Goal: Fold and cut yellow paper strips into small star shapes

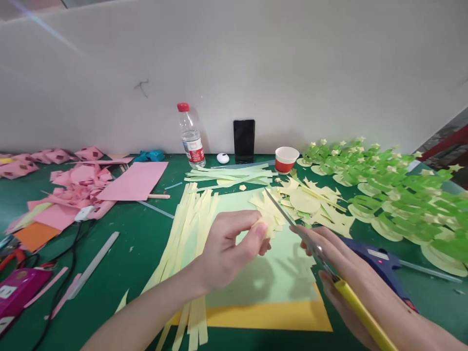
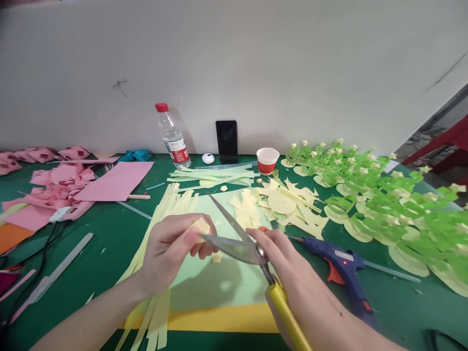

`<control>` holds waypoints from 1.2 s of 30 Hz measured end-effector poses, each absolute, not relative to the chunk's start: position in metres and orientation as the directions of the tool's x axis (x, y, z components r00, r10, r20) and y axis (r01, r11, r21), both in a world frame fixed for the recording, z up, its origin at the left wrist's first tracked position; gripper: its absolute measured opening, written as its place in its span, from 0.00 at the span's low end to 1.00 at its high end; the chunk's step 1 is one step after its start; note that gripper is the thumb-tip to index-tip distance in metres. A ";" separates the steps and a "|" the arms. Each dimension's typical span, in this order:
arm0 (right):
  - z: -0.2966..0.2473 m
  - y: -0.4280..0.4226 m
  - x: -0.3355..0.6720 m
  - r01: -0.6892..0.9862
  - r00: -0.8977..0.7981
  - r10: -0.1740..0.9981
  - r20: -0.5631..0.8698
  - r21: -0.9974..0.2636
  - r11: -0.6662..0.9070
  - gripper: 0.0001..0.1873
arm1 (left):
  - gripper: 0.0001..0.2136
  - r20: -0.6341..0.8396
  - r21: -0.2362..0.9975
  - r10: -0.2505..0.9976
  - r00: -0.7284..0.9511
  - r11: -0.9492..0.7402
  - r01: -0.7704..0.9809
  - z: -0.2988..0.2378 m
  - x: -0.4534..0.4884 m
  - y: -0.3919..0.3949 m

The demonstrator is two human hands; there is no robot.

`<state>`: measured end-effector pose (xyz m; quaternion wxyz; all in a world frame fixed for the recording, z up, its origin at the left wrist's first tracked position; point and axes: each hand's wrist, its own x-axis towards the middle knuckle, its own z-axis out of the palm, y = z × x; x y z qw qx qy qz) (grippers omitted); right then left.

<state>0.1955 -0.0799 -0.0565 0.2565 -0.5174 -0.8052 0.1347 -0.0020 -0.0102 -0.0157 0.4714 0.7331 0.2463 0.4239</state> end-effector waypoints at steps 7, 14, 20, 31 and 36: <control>-0.052 -0.086 0.197 0.766 -0.394 0.866 0.308 -0.411 0.494 0.36 | 0.17 0.357 0.902 0.755 0.551 -0.432 0.008 -0.020 0.002 -0.014; -0.051 -0.087 0.193 0.838 -0.345 0.889 0.302 -0.328 0.437 0.35 | 0.16 0.472 0.846 0.709 0.524 -0.531 -0.044 -0.024 0.005 -0.014; -0.050 -0.085 0.190 0.852 -0.325 0.885 0.334 -0.302 0.427 0.30 | 0.15 0.544 0.804 0.653 0.528 -0.586 -0.104 -0.028 0.006 -0.012; -0.049 -0.087 0.191 0.850 -0.337 0.867 0.366 -0.277 0.448 0.34 | 0.16 0.492 0.840 0.677 0.547 -0.533 -0.096 -0.029 0.008 -0.015; -0.050 -0.087 0.191 0.845 -0.353 0.849 0.394 -0.256 0.470 0.33 | 0.17 0.497 0.842 0.670 0.552 -0.526 -0.119 -0.028 0.009 -0.016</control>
